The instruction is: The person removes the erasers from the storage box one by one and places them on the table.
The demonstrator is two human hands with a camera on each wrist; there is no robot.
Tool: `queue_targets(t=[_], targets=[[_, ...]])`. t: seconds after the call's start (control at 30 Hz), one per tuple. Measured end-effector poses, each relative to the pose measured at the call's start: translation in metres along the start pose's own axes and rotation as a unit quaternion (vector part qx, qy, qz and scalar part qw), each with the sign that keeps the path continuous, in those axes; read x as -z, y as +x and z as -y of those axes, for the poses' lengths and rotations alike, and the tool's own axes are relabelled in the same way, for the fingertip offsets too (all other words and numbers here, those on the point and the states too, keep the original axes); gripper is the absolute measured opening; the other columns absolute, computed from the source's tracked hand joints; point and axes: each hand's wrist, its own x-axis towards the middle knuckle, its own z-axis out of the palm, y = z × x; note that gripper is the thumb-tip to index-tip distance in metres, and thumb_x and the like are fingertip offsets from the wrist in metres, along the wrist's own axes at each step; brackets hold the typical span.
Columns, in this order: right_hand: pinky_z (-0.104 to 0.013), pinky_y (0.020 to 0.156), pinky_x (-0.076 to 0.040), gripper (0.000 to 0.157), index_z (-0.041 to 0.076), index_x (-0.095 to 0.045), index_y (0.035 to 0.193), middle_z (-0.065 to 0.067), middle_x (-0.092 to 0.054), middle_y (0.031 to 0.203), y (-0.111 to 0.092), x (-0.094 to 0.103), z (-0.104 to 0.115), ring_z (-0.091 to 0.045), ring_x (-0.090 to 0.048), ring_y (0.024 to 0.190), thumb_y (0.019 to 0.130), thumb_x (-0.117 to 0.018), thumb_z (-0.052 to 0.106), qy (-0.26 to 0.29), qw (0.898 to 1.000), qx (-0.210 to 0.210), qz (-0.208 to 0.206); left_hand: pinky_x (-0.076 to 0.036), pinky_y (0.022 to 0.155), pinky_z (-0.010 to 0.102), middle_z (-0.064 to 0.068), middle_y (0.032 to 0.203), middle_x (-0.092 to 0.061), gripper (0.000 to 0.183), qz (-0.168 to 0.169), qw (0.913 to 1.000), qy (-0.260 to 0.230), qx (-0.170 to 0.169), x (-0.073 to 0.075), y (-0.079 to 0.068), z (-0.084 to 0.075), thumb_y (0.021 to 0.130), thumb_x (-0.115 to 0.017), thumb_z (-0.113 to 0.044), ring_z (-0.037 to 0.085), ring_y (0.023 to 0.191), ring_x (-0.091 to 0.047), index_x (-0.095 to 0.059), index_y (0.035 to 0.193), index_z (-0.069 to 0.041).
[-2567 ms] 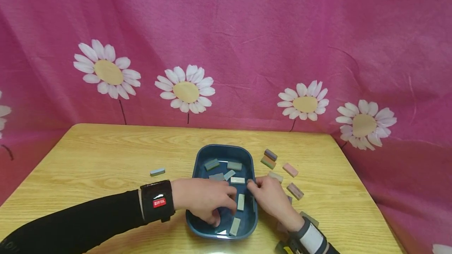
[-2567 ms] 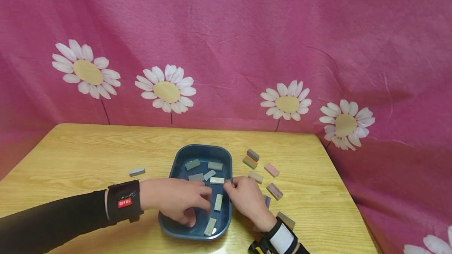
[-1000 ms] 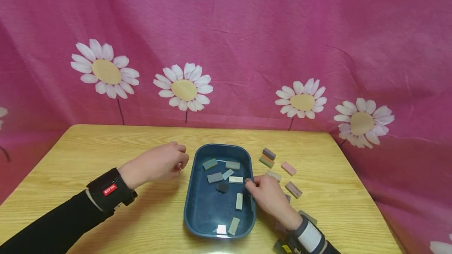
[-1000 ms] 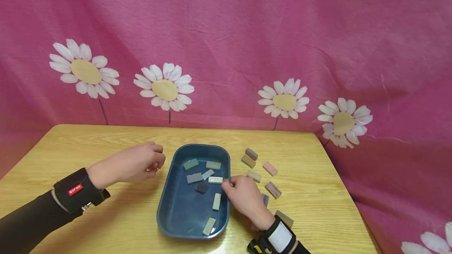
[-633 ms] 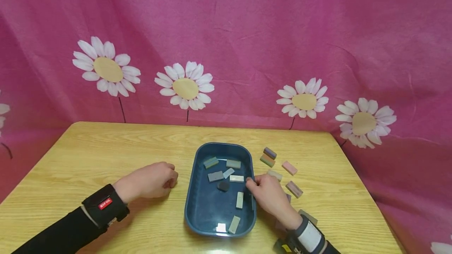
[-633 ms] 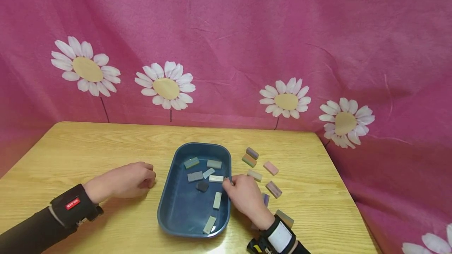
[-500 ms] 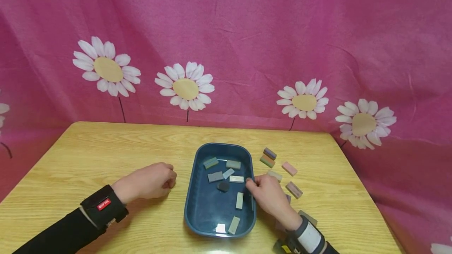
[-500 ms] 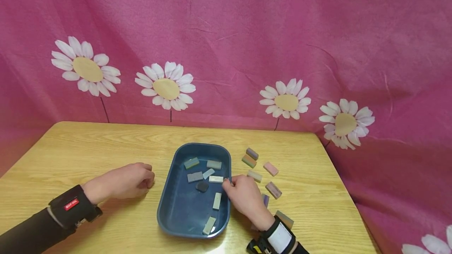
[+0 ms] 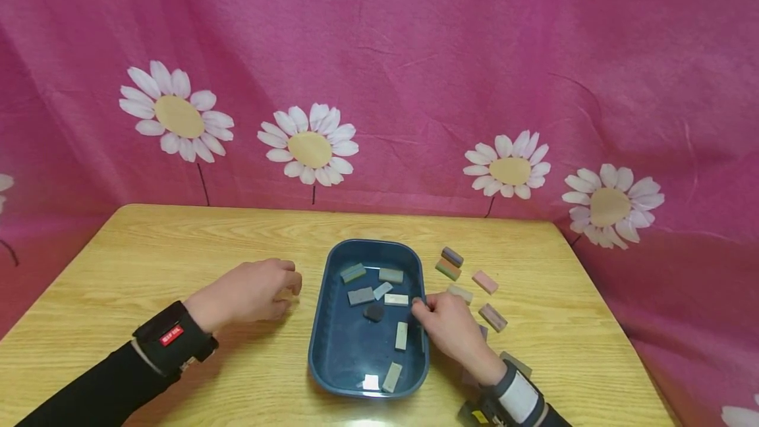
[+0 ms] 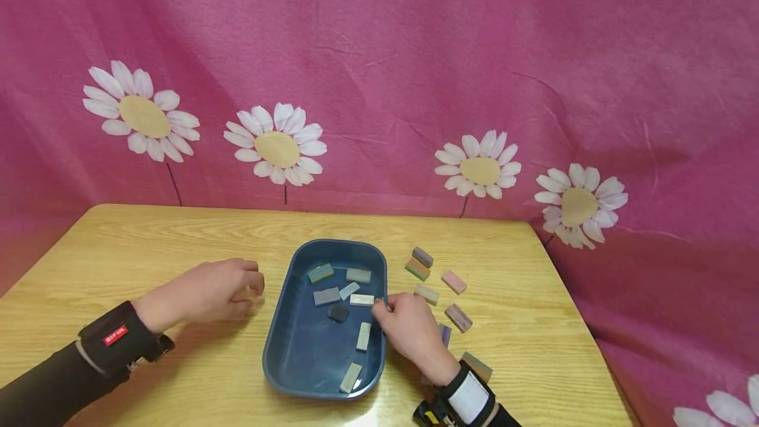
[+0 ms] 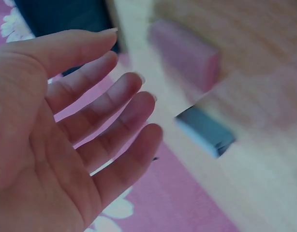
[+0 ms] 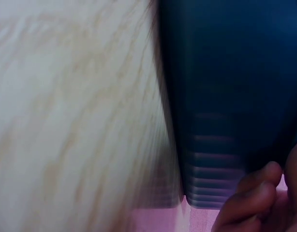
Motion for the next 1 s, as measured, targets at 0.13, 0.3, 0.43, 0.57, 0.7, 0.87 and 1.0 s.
queue_targets(t=[0.13, 0.3, 0.43, 0.57, 0.7, 0.87, 1.0], targets=[[-0.026, 0.046, -0.025, 0.04, 0.013, -0.059, 0.058, 0.002, -0.037, 0.048, 0.0, 0.001, 0.0, -0.018, -0.043, 0.046, 0.094, -0.054, 0.029, -0.001, 1.0, -0.003, 0.0, -0.054, 0.066, 0.035, -0.001, 0.092, -0.063, 0.02, -0.036, 0.9987, 0.037, 0.001, 0.013, 0.009, -0.011, 0.08, -0.073, -0.02, 0.01, 0.075, -0.054, -0.07, 0.1, -0.017], [-0.026, 0.047, -0.025, 0.042, 0.013, -0.057, 0.056, 0.003, -0.037, 0.048, 0.0, 0.001, 0.0, -0.018, -0.043, 0.046, 0.094, -0.055, 0.03, -0.002, 1.0, 0.001, -0.003, -0.057, 0.077, 0.034, -0.004, 0.105, -0.065, 0.033, -0.041, 0.9979, 0.039, -0.03, 0.027, 0.022, -0.036, 0.081, -0.075, -0.035, 0.01, 0.088, -0.057, -0.07, 0.112, -0.022], [-0.026, 0.047, -0.024, 0.042, 0.013, -0.057, 0.056, 0.003, -0.037, 0.048, 0.0, 0.0, -0.001, -0.018, -0.044, 0.046, 0.094, -0.055, 0.031, -0.002, 1.0, 0.001, -0.001, -0.057, 0.081, 0.032, -0.004, 0.11, -0.064, 0.034, -0.013, 0.9932, 0.025, -0.113, 0.029, 0.035, -0.06, 0.084, -0.071, -0.04, 0.01, 0.094, -0.056, -0.07, 0.114, -0.023], [-0.026, 0.046, -0.024, 0.041, 0.013, -0.057, 0.057, 0.003, -0.037, 0.048, 0.001, 0.001, -0.002, -0.018, -0.042, 0.046, 0.094, -0.055, 0.03, 0.002, 1.0, 0.003, 0.001, -0.056, 0.079, 0.029, -0.007, 0.112, -0.063, 0.032, 0.021, 0.9799, 0.018, -0.198, 0.027, 0.048, -0.085, 0.088, -0.067, -0.043, 0.008, 0.097, -0.055, -0.069, 0.114, -0.026], [-0.025, 0.045, -0.023, 0.041, 0.013, -0.054, 0.056, 0.004, -0.037, 0.047, 0.001, 0.002, -0.002, -0.016, -0.04, 0.044, 0.094, -0.055, 0.028, 0.003, 1.0, 0.016, -0.004, -0.054, 0.074, 0.025, -0.01, 0.113, -0.063, 0.031, 0.047, 0.9629, 0.034, -0.263, 0.025, 0.058, -0.109, 0.09, -0.064, -0.045, 0.005, 0.097, -0.054, -0.069, 0.116, -0.028], [-0.025, 0.046, -0.023, 0.045, 0.013, -0.051, 0.052, 0.006, -0.035, 0.046, 0.0, 0.001, -0.003, -0.015, -0.039, 0.044, 0.095, -0.056, 0.027, 0.002, 1.0, 0.028, -0.011, -0.051, 0.068, 0.021, -0.013, 0.104, -0.06, 0.026, 0.078, 0.9445, 0.061, -0.313, 0.016, 0.068, -0.128, 0.09, -0.065, -0.042, 0.001, 0.093, -0.052, -0.071, 0.112, -0.03], [-0.025, 0.047, -0.024, 0.045, 0.014, -0.052, 0.052, 0.006, -0.034, 0.047, -0.001, 0.001, -0.003, -0.015, -0.04, 0.045, 0.094, -0.056, 0.028, 0.0, 1.0, 0.026, -0.013, -0.048, 0.066, 0.018, -0.015, 0.103, -0.056, 0.025, 0.122, 0.9299, 0.069, -0.34, 0.005, 0.072, -0.134, 0.087, -0.068, -0.039, -0.001, 0.091, -0.05, -0.071, 0.112, -0.032]])
